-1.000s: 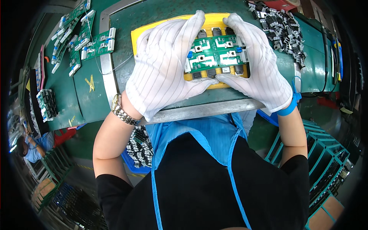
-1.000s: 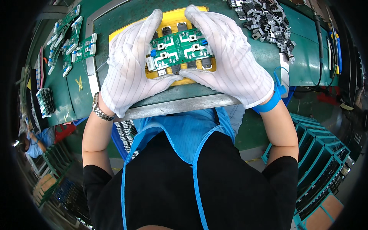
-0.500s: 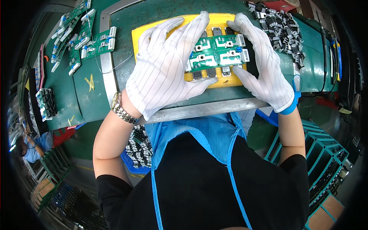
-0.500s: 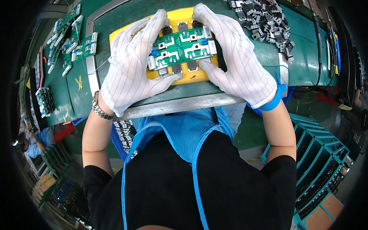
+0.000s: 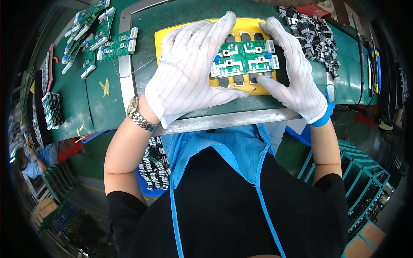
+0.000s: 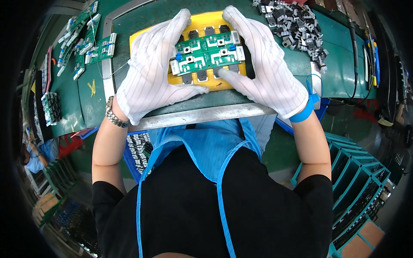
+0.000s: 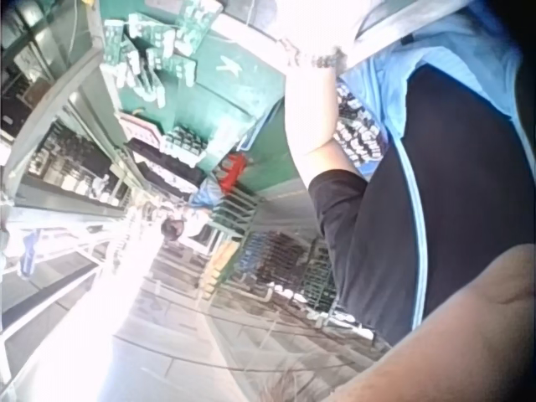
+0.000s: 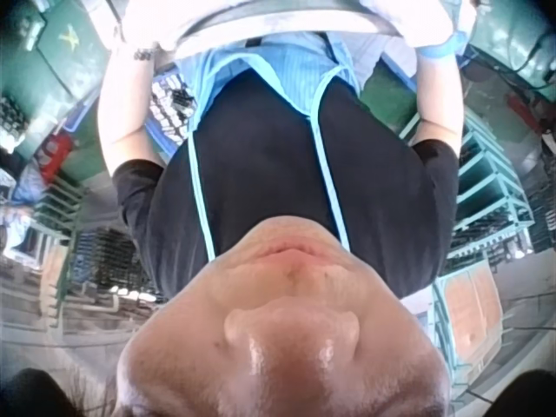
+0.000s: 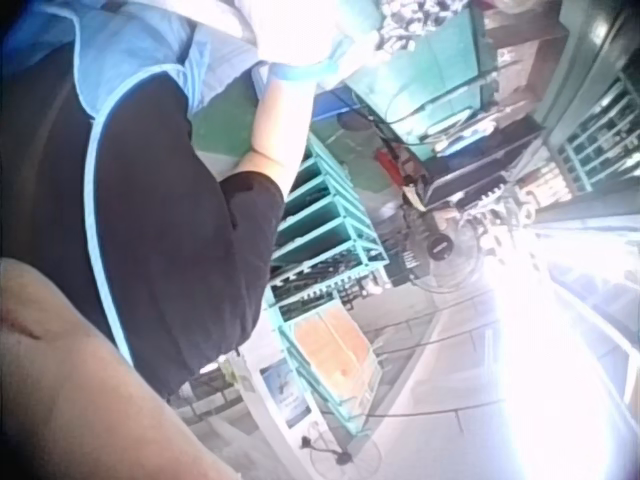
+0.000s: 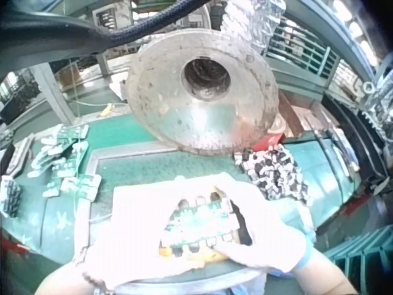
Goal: The person solders electronic components onto a printed circuit board at a workbench. This is done using a soldering iron and solder wire.
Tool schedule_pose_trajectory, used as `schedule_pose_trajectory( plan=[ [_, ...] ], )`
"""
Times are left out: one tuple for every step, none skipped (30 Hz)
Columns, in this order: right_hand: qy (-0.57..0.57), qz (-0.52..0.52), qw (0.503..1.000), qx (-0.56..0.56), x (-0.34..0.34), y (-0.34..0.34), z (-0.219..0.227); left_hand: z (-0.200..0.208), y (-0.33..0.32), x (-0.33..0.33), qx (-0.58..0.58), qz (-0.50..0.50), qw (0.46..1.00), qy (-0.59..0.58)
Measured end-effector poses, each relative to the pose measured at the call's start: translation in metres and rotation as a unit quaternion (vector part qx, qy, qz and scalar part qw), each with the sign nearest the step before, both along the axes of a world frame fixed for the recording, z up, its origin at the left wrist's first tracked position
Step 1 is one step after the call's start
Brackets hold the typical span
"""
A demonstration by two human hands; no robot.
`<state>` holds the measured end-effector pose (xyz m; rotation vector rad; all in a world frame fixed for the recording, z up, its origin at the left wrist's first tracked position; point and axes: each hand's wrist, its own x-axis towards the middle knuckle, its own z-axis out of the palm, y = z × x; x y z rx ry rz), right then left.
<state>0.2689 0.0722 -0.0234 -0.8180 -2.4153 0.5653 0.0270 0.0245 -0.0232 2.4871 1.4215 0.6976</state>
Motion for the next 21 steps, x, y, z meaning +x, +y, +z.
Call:
schedule_pose_trajectory(
  plan=[
    [0.013, 0.002, 1.000, -0.013, 0.001, 0.001, -0.001, -0.001, 0.000, -0.002, -0.001, -0.009, 1.000, -0.024],
    [-0.005, 0.010, 1.000, 0.010, 0.003, 0.003, -0.002, -0.002, 0.000, -0.005, 0.003, -0.006, 1.000, -0.024],
    [-0.009, 0.011, 1.000, 0.020, 0.003, 0.003, -0.004, -0.002, 0.001, -0.008, 0.016, -0.016, 0.999, -0.041],
    [-0.012, 0.011, 0.999, 0.032, 0.004, 0.003, -0.005, 0.000, 0.002, -0.008, 0.029, -0.026, 0.998, -0.058],
    [-0.017, 0.011, 0.999, 0.040, 0.004, 0.004, -0.005, 0.005, 0.002, -0.008, 0.020, -0.013, 0.998, -0.057],
    [-0.021, 0.008, 0.999, 0.035, 0.003, 0.002, -0.003, 0.009, 0.002, -0.009, 0.026, -0.014, 0.998, -0.056],
    [-0.017, 0.009, 0.999, 0.035, 0.004, 0.002, -0.004, 0.012, 0.003, -0.011, 0.036, 0.015, 0.996, -0.081],
    [-0.014, 0.010, 0.999, 0.036, 0.006, 0.003, -0.005, 0.014, 0.005, -0.013, 0.047, 0.042, 0.992, -0.107],
    [-0.015, 0.008, 0.999, 0.033, 0.006, 0.002, -0.002, 0.013, 0.008, -0.019, 0.069, 0.052, 0.987, -0.134],
    [-0.017, 0.005, 0.999, 0.031, 0.008, 0.001, 0.001, 0.016, 0.008, -0.021, 0.072, 0.054, 0.980, -0.178],
    [-0.028, 0.004, 0.999, 0.030, 0.008, -0.001, 0.003, 0.017, 0.008, -0.023, 0.085, 0.059, 0.977, -0.188],
    [-0.037, 0.000, 0.999, 0.018, 0.007, -0.003, 0.005, 0.015, 0.007, -0.025, 0.098, 0.064, 0.972, -0.202],
    [-0.020, -0.004, 1.000, 0.021, 0.008, -0.004, 0.006, 0.013, 0.007, -0.026, 0.101, 0.056, 0.961, -0.251],
    [-0.003, -0.008, 1.000, 0.026, 0.010, -0.007, 0.006, 0.014, 0.005, -0.030, 0.102, 0.046, 0.947, -0.301],
    [0.044, -0.040, 0.998, -0.037, 0.015, -0.008, 0.009, 0.019, -0.001, -0.037, 0.092, 0.090, 0.930, -0.344],
    [0.095, -0.076, 0.991, -0.057, 0.025, -0.008, 0.018, 0.021, -0.009, -0.043, 0.080, 0.134, 0.908, -0.388],
    [0.232, -0.129, 0.959, -0.097, 0.033, -0.010, 0.019, 0.030, -0.018, -0.044, 0.088, 0.163, 0.889, -0.419],
    [0.366, -0.176, 0.903, -0.138, 0.042, -0.013, 0.019, 0.040, -0.028, -0.046, 0.090, 0.194, 0.868, -0.448],
    [0.435, -0.186, 0.859, -0.196, 0.061, -0.010, 0.022, 0.035, -0.039, -0.066, 0.082, 0.206, 0.910, -0.351],
    [0.498, -0.192, 0.805, -0.259, 0.087, -0.007, 0.025, 0.031, -0.049, -0.084, 0.070, 0.222, 0.940, -0.248],
    [0.605, -0.137, 0.688, -0.377, 0.118, 0.003, 0.018, 0.036, -0.051, -0.088, 0.126, 0.176, 0.972, -0.086]
  ],
)
